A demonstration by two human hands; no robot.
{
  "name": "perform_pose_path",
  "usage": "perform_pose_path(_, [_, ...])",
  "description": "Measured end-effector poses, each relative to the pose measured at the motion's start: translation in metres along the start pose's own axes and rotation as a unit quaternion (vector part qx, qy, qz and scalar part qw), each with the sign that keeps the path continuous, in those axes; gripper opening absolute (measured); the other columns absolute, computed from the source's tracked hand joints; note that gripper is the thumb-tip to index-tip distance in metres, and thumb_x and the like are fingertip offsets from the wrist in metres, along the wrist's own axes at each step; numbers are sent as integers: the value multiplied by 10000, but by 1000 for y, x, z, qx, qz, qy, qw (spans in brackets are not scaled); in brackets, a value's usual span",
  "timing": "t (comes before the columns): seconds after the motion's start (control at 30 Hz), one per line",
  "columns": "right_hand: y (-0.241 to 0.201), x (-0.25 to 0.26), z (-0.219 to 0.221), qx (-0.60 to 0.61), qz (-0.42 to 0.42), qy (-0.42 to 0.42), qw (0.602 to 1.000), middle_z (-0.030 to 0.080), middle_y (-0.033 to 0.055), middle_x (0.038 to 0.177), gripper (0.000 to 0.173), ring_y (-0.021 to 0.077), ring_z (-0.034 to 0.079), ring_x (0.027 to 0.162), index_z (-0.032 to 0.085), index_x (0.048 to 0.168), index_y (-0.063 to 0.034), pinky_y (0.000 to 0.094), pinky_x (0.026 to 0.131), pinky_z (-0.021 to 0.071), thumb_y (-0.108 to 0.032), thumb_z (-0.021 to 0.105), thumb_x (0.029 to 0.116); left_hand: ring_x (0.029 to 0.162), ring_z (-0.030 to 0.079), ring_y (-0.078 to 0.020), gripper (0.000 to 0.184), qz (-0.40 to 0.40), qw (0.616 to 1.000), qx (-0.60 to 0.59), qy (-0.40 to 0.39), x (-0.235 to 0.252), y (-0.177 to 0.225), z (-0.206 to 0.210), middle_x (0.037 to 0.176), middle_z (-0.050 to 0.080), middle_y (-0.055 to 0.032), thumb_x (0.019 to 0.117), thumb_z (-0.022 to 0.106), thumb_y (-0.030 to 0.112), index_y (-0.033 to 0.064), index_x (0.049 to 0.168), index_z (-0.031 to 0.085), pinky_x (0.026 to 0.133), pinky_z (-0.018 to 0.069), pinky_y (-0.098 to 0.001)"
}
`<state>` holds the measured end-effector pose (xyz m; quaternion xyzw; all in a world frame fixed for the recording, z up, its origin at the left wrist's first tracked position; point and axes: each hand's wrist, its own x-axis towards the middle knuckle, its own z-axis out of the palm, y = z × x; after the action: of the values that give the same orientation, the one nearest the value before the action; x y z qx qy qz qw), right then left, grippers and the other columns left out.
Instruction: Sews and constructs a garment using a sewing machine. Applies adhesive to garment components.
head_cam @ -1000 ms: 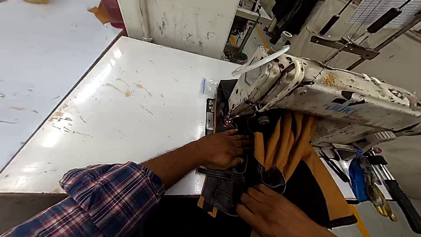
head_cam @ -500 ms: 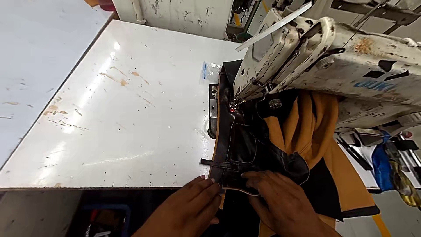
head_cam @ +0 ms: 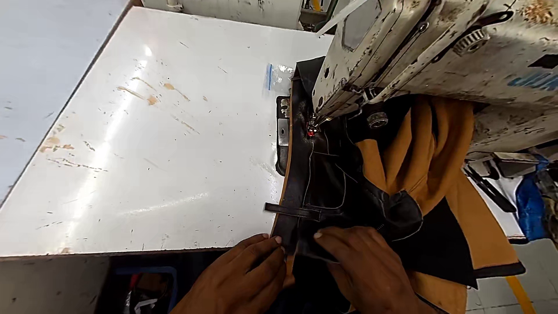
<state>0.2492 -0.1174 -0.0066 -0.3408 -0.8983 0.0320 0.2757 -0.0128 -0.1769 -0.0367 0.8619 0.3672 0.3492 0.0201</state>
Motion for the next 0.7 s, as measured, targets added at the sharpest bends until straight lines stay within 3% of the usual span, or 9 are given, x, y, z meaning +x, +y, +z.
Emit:
perform_pose_path(0.07, [0, 3, 1, 41, 60, 65, 995, 710, 61, 1193, 191, 151, 702, 1040, 612, 1192, -155, 282, 819, 592, -178, 622, 1002, 1176, 648, -207, 362, -43, 999, 16, -16, 6, 7, -4, 1185, 728, -65, 1022, 576, 428, 98, 1086, 711, 1014, 486, -362])
perform_pose_path(0.13, [-1, 10, 1, 34, 86, 113, 989, 667, 52, 1257, 182, 141, 674, 1120, 587, 1146, -155, 278, 871, 599, -168, 654, 978, 1034, 676, -176, 293, -113, 993, 15, -3, 16, 15, -5, 1185, 724, -78, 1033, 565, 344, 98, 1093, 713, 910, 508, -332])
perform_pose_path(0.2, [-7, 11, -3, -21, 63, 128, 989, 640, 28, 1251, 146, 167, 624, 1144, 604, 1117, -207, 350, 931, 513, -203, 653, 980, 930, 683, -175, 245, -180, 983, 27, 3, 29, 21, -2, 1194, 720, -84, 1038, 561, 279, 99, 1082, 721, 808, 530, -315])
perform_pose_path(0.3, [-35, 2, -18, -98, -16, 86, 991, 573, -22, 1032, 102, 156, 526, 953, 616, 1114, -275, 339, 928, 345, -273, 565, 1026, 998, 691, -194, 311, -205, 978, 25, -40, 42, 23, -2, 1182, 721, -73, 1025, 562, 345, 97, 1109, 729, 838, 557, -323])
perform_pose_path(0.37, [-55, -9, -23, -59, -46, 31, 997, 662, 1, 909, 131, 174, 559, 795, 684, 1079, -200, 319, 790, 398, -190, 569, 1016, 1017, 690, -195, 277, -207, 977, 12, -59, 42, 23, -6, 1170, 719, -67, 1015, 583, 330, 103, 1076, 728, 856, 564, -312])
perform_pose_path(0.43, [-68, -23, -16, 50, 29, -47, 997, 705, 72, 859, 156, 199, 641, 729, 736, 1076, -96, 310, 658, 513, -154, 611, 1002, 1029, 688, -178, 240, -213, 975, -8, -61, 40, 21, -8, 1176, 716, -59, 1022, 587, 300, 114, 1064, 732, 869, 563, -295])
perform_pose_path(0.5, [-71, -27, -6, 184, 205, -130, 953, 736, 75, 946, 224, 150, 706, 781, 749, 1116, -71, 297, 661, 593, -238, 639, 1017, 1028, 688, -155, 227, -214, 976, -13, -47, 36, 19, -7, 1170, 719, -44, 1023, 586, 293, 127, 1048, 738, 870, 565, -276])
perform_pose_path(0.57, [-63, -20, 2, 332, 338, -151, 868, 743, 21, 1051, 286, 85, 700, 781, 717, 1219, -72, 270, 656, 603, -263, 616, 1031, 1029, 688, -147, 232, -211, 977, -9, -41, 35, 19, -6, 1169, 722, -33, 1020, 583, 300, 134, 1037, 744, 868, 566, -273])
perform_pose_path(0.7, [-63, -6, 13, 492, 406, -71, 767, 777, 39, 979, 226, 117, 737, 781, 722, 1168, -14, 271, 660, 626, -143, 672, 989, 1048, 686, -139, 229, -216, 974, -27, -56, 37, 19, -11, 1195, 716, -27, 1028, 573, 293, 141, 1035, 744, 875, 570, -273])
